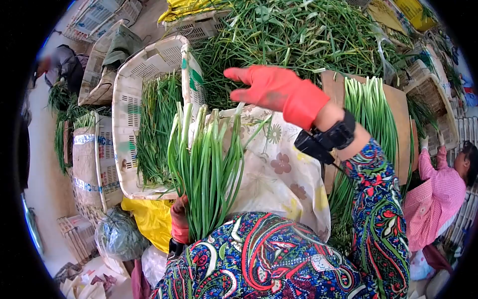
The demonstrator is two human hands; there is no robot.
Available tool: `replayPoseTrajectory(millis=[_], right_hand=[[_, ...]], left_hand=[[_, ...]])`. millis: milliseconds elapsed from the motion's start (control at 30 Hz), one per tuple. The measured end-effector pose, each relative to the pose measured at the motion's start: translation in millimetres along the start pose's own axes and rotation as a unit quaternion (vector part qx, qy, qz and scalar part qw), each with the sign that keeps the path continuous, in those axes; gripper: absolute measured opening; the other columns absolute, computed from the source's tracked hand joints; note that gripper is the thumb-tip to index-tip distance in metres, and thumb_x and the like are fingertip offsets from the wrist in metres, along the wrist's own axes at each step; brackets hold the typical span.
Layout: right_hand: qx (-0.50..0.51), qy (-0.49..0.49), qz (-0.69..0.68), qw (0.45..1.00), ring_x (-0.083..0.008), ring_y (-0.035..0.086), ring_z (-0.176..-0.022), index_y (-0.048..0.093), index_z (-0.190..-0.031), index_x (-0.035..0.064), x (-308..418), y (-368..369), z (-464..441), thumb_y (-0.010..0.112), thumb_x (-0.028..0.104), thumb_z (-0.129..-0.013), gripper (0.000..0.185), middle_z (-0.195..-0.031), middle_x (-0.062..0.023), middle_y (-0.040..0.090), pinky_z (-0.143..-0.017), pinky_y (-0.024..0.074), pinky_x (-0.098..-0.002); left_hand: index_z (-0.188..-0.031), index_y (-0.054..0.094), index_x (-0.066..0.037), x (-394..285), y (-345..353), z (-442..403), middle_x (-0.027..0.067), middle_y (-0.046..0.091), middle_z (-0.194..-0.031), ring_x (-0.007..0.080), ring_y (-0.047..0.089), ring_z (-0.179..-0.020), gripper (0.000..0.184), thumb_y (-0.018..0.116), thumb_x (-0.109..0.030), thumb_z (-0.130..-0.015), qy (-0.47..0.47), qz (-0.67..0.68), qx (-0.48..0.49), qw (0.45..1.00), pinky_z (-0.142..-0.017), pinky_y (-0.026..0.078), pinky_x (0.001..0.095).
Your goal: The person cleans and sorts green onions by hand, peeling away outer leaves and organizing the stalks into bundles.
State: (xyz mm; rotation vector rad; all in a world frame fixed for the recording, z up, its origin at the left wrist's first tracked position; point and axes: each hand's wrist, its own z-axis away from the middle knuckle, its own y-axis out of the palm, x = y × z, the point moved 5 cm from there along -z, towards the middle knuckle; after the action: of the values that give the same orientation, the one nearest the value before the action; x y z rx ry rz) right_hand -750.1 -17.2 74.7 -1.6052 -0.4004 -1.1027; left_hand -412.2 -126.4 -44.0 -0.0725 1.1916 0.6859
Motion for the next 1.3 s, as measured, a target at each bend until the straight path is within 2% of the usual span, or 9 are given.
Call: replayPoseTrajectory(millis=[167, 300, 400, 500, 533, 700, 833, 933, 1300], right_hand=[[0.119, 0.153, -0.284, 0.939, -0.0086, 0.057, -0.075, 0.064, -0.099, 0.0051, -42, 41, 9, 0.058, 0.02, -0.079, 0.026, -0.082, 0.0, 0.064, -0.075, 0.044, -0.0224], [0.066, -0.033, 0.022, 0.997, -0.0085, 0.055, -0.07, 0.063, -0.094, 0.0034, -34, 25, -2, 0.049, 0.005, -0.081, 0.02, -0.078, -0.0019, 0.062, -0.066, 0.0457, -0.0224], [-0.09, -0.037, -0.048, 0.994, -0.0137, 0.058, -0.08, 0.062, -0.094, 0.005, -38, -38, -22, 0.048, 0.01, -0.084, 0.018, -0.089, -0.005, 0.063, -0.074, 0.0466, -0.0245], [-0.337, -0.262, 0.352, 0.833, -0.0302, 0.055, -0.086, 0.052, -0.103, -0.0011, -3, -135, -8, 0.045, 0.014, -0.082, 0.027, -0.083, -0.0171, 0.059, -0.073, 0.0452, -0.0353], [-0.332, -0.23, 0.302, 0.864, -0.0279, 0.055, -0.086, 0.054, -0.101, 0.0002, -4, -136, -11, 0.046, 0.014, -0.082, 0.025, -0.085, -0.0151, 0.06, -0.075, 0.0451, -0.0341], [-0.272, -0.053, 0.047, 0.96, -0.0165, 0.056, -0.088, 0.062, -0.095, 0.0066, 12, -95, -11, 0.051, 0.015, -0.084, 0.018, -0.096, -0.0053, 0.061, -0.081, 0.0443, -0.0281], [-0.037, -0.196, 0.196, 0.96, -0.0192, 0.052, -0.098, 0.062, -0.093, 0.0101, 30, 33, 4, 0.057, 0.029, -0.08, 0.024, -0.102, -0.0034, 0.057, -0.094, 0.0333, -0.0344], [0.063, -0.064, 0.267, 0.96, -0.0174, 0.047, -0.107, 0.063, -0.092, 0.0116, 17, 65, -2, 0.061, 0.041, -0.071, 0.036, -0.104, -0.0017, 0.056, -0.1, 0.0241, -0.038], [0.242, -0.046, 0.128, 0.961, -0.016, 0.054, -0.088, 0.062, -0.084, 0.0134, 13, 82, -6, 0.054, 0.023, -0.076, 0.015, -0.082, -0.0013, 0.058, -0.103, 0.02, -0.0402]], left_hand=[[-0.105, 0.056, 0.006, 12, -3, -1, 0.006, 0.061, -0.096, 0.0143, 0.058, -0.083, 0.028, 0.046, -0.014, -0.089, -0.072, 0.131, -0.02, 0.989, -0.074, 0.047, 0.0271], [-0.107, 0.055, 0.003, 10, 14, 1, 0.0098, 0.062, -0.098, 0.021, 0.06, -0.086, 0.034, 0.052, -0.021, -0.084, -0.123, 0.145, -0.025, 0.981, -0.077, 0.048, 0.0328], [-0.111, 0.053, 0.001, 8, 24, 1, 0.013, 0.062, -0.099, 0.0267, 0.06, -0.086, 0.041, 0.056, -0.026, -0.08, -0.174, 0.271, -0.025, 0.946, -0.08, 0.049, 0.0398], [-0.11, 0.053, 0.004, 23, 1, 3, 0.0077, 0.056, -0.107, 0.0163, 0.055, -0.094, 0.03, 0.048, -0.014, -0.086, -0.135, 0.186, 0.011, 0.973, -0.081, 0.045, 0.029], [-0.113, 0.051, 0.004, 32, -9, 3, 0.0074, 0.055, -0.109, 0.0154, 0.054, -0.095, 0.032, 0.047, -0.013, -0.086, -0.111, 0.124, -0.008, 0.986, -0.082, 0.044, 0.0279], [-0.125, 0.04, 0.001, -10, 25, -3, 0.0052, 0.05, -0.115, 0.0116, 0.049, -0.099, 0.04, 0.046, -0.009, -0.087, -0.087, 0.091, -0.035, 0.991, -0.085, 0.04, 0.0239], [-0.13, 0.035, -0.005, -32, 43, -2, 0.0048, 0.052, -0.114, 0.014, 0.052, -0.098, 0.046, 0.045, -0.005, -0.085, -0.114, 0.11, -0.034, 0.987, -0.085, 0.042, 0.026], [-0.131, 0.033, -0.007, -28, 40, -2, 0.0059, 0.052, -0.114, 0.0153, 0.052, -0.098, 0.049, 0.043, -0.002, -0.083, -0.113, 0.114, -0.029, 0.987, -0.085, 0.043, 0.0273], [-0.12, 0.044, 0.001, 12, 4, 1, 0.0097, 0.057, -0.106, 0.0177, 0.057, -0.092, 0.039, 0.042, -0.021, -0.088, -0.055, 0.014, -0.067, 0.996, -0.081, 0.046, 0.0294]])
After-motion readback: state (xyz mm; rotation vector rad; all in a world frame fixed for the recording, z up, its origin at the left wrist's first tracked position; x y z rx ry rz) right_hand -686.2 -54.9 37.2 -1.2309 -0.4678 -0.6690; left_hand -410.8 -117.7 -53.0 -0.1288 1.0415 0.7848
